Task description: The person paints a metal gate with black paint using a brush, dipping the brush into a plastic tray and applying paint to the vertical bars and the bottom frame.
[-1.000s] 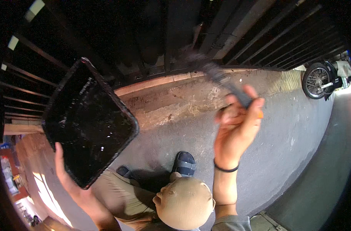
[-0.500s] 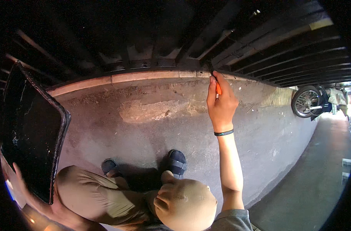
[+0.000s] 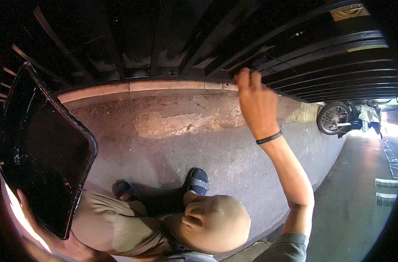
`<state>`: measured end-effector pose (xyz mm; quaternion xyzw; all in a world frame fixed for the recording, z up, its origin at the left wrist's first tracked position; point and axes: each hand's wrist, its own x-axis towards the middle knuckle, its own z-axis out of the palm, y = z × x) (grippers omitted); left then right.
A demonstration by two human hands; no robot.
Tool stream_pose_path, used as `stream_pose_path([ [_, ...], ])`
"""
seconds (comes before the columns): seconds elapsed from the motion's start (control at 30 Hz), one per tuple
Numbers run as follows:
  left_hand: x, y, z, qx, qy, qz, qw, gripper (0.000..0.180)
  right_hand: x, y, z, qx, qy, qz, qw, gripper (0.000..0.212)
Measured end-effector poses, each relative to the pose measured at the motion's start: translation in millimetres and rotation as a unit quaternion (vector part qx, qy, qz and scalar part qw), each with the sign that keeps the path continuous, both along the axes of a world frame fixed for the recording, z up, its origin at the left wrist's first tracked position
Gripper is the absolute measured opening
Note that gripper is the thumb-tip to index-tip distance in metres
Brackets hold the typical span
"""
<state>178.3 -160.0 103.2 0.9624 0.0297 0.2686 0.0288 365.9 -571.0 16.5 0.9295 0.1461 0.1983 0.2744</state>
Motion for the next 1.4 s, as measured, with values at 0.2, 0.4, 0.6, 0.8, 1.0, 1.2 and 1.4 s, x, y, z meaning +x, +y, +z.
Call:
stream_pose_path([
  [0.2,1,7,1,-0.005,-0.013,0.005,1.0,0.089,5,-5,-39,0.109,0.046,0.018,0.993,0.02],
  [0.4,1,6,-2,-0.005,-0.011,0.005,1.0,0.089,5,8,17,0.048,-0.03,0.037,0.998,0.021],
  [0.6,-2,6,-2,-0.005,-0.01,0.001,1.0,0.088,-2,1,3,-0.053,0.029,0.045,0.997,0.022],
  [0.8,-5,5,-3,-0.006,-0.011,0.002,1.0,0.087,-7,-5,-21,-0.005,0.033,0.097,0.995,0.027],
  [1.0,-8,5,0,-0.006,-0.01,0.004,1.0,0.086,-3,-13,-60,-0.055,0.058,0.049,0.996,0.03],
  [1.2,-10,0,1,0.004,-0.01,0.009,1.0,0.086,4,-21,-94,0.174,0.086,0.034,0.98,0.024],
  [1.4,-9,-3,-2,0.007,0.002,0.015,1.0,0.085,1,-30,-45,0.187,0.001,0.045,0.981,0.026],
])
